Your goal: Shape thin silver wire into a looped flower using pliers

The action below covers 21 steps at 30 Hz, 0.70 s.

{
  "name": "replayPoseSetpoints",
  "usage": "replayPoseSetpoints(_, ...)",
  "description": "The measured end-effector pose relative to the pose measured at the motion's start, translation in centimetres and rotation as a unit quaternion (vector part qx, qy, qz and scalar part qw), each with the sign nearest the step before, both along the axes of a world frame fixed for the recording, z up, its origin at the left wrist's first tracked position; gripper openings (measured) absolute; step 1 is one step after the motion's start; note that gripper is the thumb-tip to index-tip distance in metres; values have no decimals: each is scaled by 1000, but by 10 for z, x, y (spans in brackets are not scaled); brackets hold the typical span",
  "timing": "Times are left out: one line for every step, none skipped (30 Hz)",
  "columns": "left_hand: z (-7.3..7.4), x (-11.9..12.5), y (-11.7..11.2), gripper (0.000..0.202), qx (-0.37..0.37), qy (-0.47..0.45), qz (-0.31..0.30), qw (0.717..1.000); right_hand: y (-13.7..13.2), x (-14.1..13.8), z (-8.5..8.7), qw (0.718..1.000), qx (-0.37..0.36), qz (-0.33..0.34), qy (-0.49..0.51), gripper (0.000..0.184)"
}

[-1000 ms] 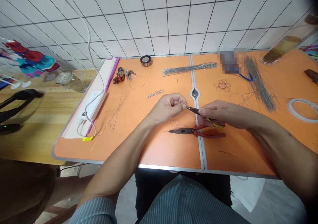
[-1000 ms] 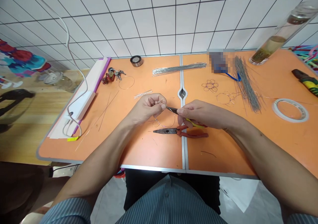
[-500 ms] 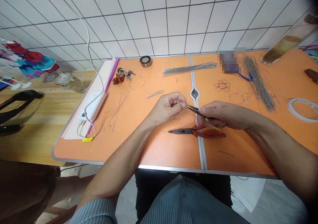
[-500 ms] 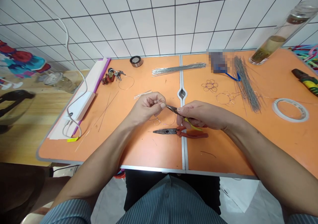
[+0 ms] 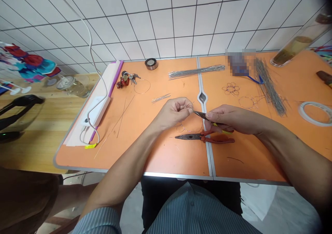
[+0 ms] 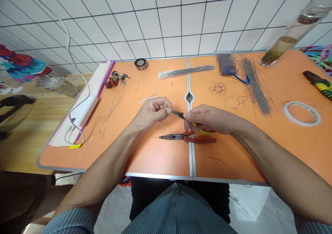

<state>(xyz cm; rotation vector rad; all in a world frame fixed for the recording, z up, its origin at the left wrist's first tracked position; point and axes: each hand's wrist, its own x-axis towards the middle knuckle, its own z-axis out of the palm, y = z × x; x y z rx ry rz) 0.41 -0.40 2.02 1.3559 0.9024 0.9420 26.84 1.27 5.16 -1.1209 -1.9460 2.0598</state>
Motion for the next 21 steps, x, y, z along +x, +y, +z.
replayPoseSetpoints(0, 0, 0, 24, 0, -2, 2, 1000, 0, 0, -1, 1000, -4, -1, 3, 56)
replayPoseSetpoints(0, 0, 1, 25, 1, -3, 4, 1000, 0, -1, -2, 1000, -11, -3, 8, 56)
replayPoseSetpoints(0, 0, 1, 27, 3, -4, 7, 1000, 0, -1, -2, 1000, -19, -5, 14, 56)
replayPoseSetpoints(0, 0, 1, 28, 6, -4, 9, 1000, 0, -1, -3, 999, -28, -6, 20, 55)
replayPoseSetpoints(0, 0, 1, 28, 9, -5, 10, 1000, 0, -2, -3, 999, -37, -8, 25, 55)
replayPoseSetpoints(1, 0, 1, 29, 12, -6, 10, 1000, 0, -2, -3, 999, -45, -8, 28, 55)
replayPoseSetpoints(1, 0, 1, 29, 14, -7, 10, 1000, 0, -2, -3, 998, -51, -9, 31, 55)
replayPoseSetpoints(2, 0, 1, 29, 17, -8, 10, 1000, 0, -2, -2, 998, -54, -9, 33, 55)
replayPoseSetpoints(2, 0, 0, 29, 19, -9, 9, 1000, 0, -2, -2, 998, -54, -10, 32, 55)
replayPoseSetpoints(2, 0, 0, 29, 21, -9, 9, 1000, 0, -2, -2, 998, -52, -10, 30, 56)
replayPoseSetpoints(2, 1, 0, 29, 22, -7, 10, 1000, 0, -2, -1, 998, -49, -11, 27, 56)
replayPoseSetpoints(2, 1, 0, 28, 21, -4, 10, 1000, 0, -2, -1, 999, -46, -12, 24, 56)
replayPoseSetpoints(2, 1, 0, 28, 20, 0, 9, 1000, 0, -2, -1, 999, -44, -12, 22, 56)
replayPoseSetpoints(2, 1, 0, 27, 17, 2, 9, 1000, 0, -2, -1, 999, -42, -11, 21, 56)
replayPoseSetpoints(1, 0, -1, 26, 15, 2, 8, 1000, 0, -3, -1, 999, -40, -9, 21, 56)
replayPoseSetpoints(1, 0, -1, 26, 13, 1, 7, 1000, 0, -3, -2, 999, -36, -8, 20, 56)
replayPoseSetpoints(0, 0, -1, 26, 11, 0, 7, 1000, 0, -3, -2, 999, -30, -6, 18, 56)
replayPoseSetpoints(0, 0, -1, 25, 8, -1, 6, 1000, 0, -2, -3, 1000, -24, -6, 15, 56)
replayPoseSetpoints(-1, 0, -1, 25, 5, 0, 6, 1000, 0, -2, -3, 1000, -18, -5, 11, 56)
replayPoseSetpoints(-2, 0, -1, 24, 3, 2, 7, 1000, 0, -2, -3, 1000, -13, -4, 8, 56)
replayPoseSetpoints(-2, 0, -1, 24, 1, 4, 7, 1000, 1, -1, -4, 1000, -9, -1, 4, 56)
